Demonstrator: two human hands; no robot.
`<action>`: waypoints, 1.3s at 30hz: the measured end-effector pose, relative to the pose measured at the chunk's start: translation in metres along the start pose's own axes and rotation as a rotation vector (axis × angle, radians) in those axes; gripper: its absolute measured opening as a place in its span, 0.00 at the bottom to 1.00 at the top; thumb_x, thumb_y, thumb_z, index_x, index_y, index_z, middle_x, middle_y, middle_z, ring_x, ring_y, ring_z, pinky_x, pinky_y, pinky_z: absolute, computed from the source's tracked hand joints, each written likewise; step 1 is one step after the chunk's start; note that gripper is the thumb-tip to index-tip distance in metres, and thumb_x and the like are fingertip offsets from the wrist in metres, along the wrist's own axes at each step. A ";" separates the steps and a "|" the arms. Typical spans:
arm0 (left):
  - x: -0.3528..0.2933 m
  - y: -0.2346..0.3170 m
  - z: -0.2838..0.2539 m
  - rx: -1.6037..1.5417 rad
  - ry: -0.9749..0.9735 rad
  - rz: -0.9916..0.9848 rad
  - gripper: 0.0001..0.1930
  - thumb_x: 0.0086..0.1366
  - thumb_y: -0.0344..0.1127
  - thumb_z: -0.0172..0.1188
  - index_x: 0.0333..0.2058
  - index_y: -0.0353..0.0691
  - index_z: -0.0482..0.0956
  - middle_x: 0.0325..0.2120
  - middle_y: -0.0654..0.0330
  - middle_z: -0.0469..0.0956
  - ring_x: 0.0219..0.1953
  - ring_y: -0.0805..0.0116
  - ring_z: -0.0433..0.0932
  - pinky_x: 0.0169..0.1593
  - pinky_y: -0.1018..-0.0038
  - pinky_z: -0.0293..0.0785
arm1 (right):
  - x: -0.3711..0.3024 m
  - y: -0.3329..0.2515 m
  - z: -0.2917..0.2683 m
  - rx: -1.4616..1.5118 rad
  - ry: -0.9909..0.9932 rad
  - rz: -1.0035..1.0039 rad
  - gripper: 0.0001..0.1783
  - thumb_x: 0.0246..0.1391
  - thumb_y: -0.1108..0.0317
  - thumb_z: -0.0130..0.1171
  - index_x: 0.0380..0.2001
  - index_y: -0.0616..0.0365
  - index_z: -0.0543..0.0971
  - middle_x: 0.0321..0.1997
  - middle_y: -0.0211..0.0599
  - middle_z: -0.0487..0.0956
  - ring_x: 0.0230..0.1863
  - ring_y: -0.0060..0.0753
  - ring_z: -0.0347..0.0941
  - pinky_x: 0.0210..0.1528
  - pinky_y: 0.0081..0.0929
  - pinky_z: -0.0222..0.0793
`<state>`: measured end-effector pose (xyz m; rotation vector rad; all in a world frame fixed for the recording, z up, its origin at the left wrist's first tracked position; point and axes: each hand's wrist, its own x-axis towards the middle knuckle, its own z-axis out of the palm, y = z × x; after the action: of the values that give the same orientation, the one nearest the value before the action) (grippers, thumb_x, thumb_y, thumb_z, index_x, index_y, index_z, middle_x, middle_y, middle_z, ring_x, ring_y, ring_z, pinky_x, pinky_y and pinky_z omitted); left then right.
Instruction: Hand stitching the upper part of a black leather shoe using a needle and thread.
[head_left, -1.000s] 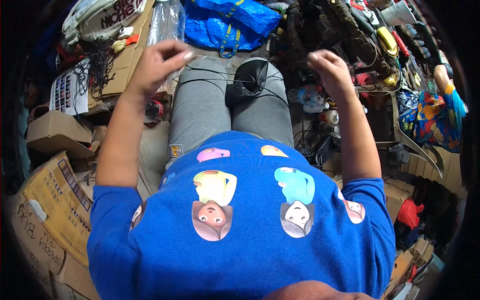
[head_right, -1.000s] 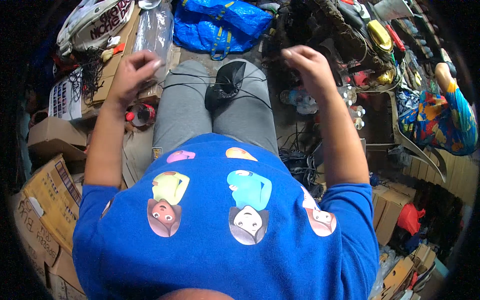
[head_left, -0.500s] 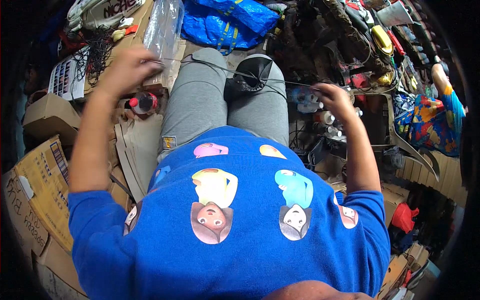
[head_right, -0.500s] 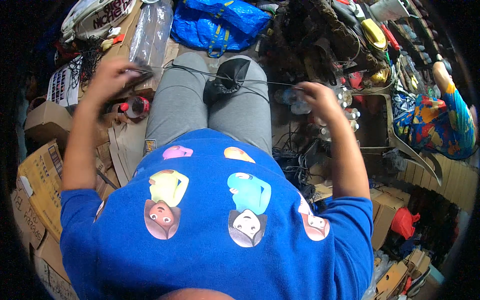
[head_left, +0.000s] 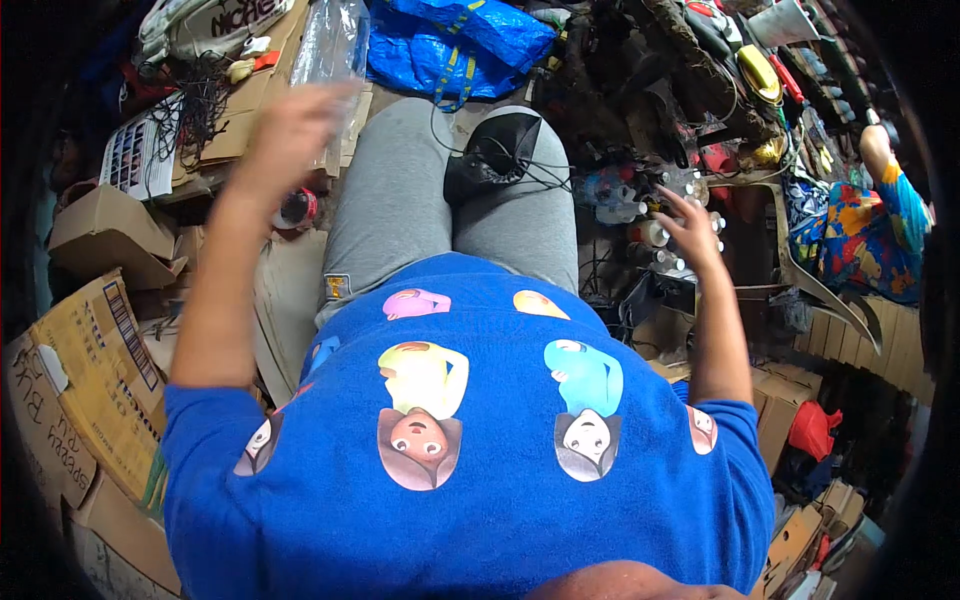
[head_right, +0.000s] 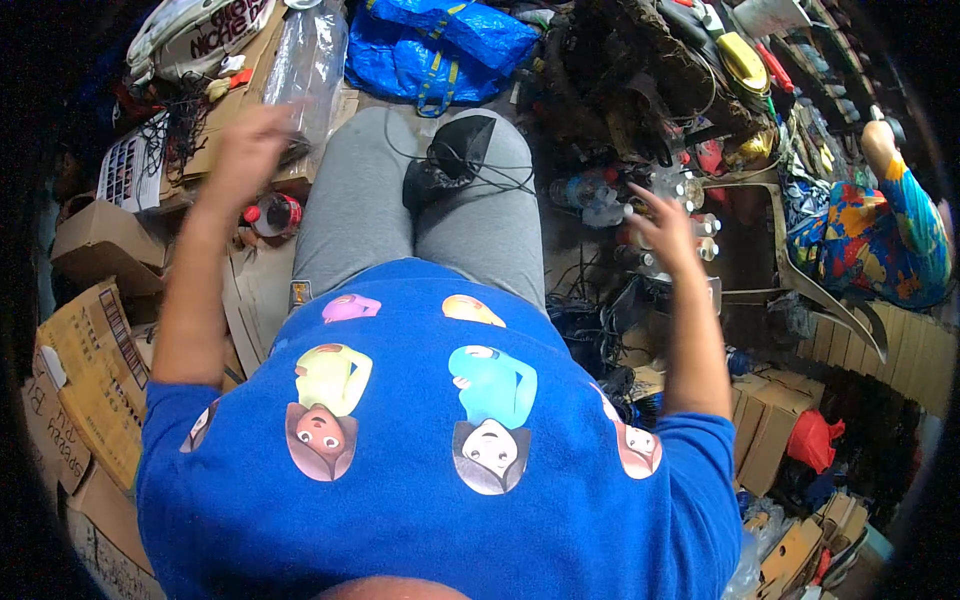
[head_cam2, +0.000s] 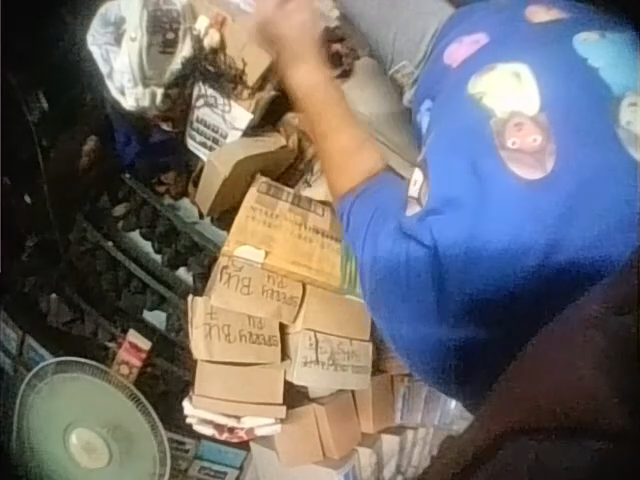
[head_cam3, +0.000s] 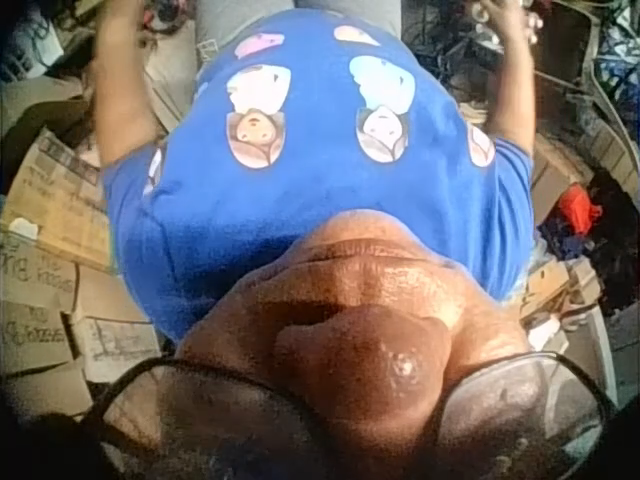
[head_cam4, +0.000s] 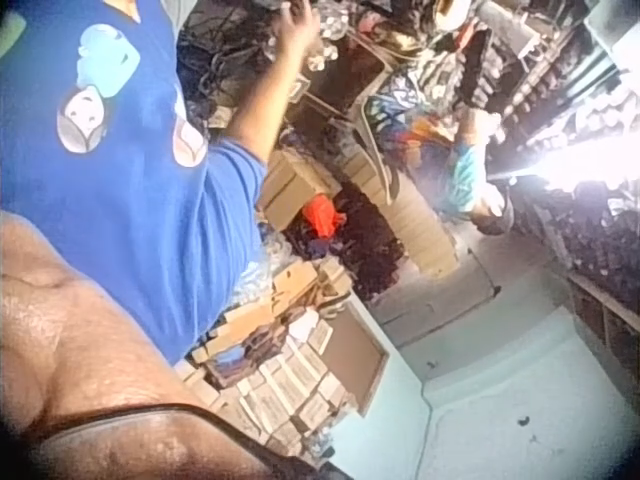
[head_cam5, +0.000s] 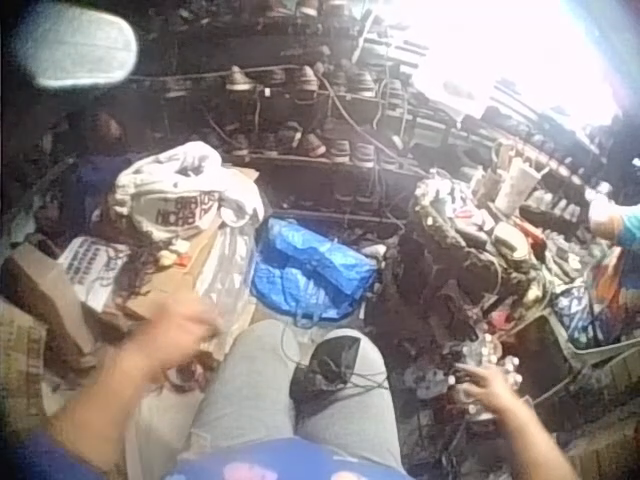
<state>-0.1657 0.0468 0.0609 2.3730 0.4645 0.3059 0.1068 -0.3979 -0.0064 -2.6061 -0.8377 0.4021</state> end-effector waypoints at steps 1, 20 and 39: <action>0.004 0.008 0.030 0.000 -0.006 0.249 0.17 0.57 0.25 0.51 0.45 0.42 0.76 0.41 0.55 0.77 0.45 0.64 0.75 0.49 0.72 0.68 | 0.002 -0.049 0.008 0.073 -0.036 -0.059 0.25 0.44 0.60 0.65 0.49 0.41 0.75 0.35 0.38 0.71 0.41 0.35 0.69 0.45 0.29 0.66; 0.058 0.020 0.120 -0.031 -0.316 0.392 0.08 0.51 0.38 0.62 0.29 0.42 0.80 0.31 0.56 0.74 0.38 0.58 0.74 0.43 0.67 0.70 | 0.031 -0.093 0.036 0.788 -0.158 0.151 0.12 0.50 0.60 0.62 0.25 0.55 0.73 0.21 0.19 0.70 0.23 0.12 0.60 0.26 0.13 0.54; 0.071 0.035 0.128 -0.095 -0.543 0.488 0.07 0.51 0.34 0.57 0.28 0.39 0.76 0.26 0.51 0.75 0.32 0.53 0.76 0.36 0.64 0.71 | 0.023 -0.016 0.010 0.756 0.155 0.286 0.14 0.49 0.57 0.62 0.22 0.52 0.71 0.20 0.17 0.65 0.21 0.12 0.55 0.24 0.15 0.50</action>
<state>-0.0489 -0.0240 -0.0028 2.3214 -0.3770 -0.1071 0.1131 -0.3695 -0.0124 -2.0000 -0.1861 0.4724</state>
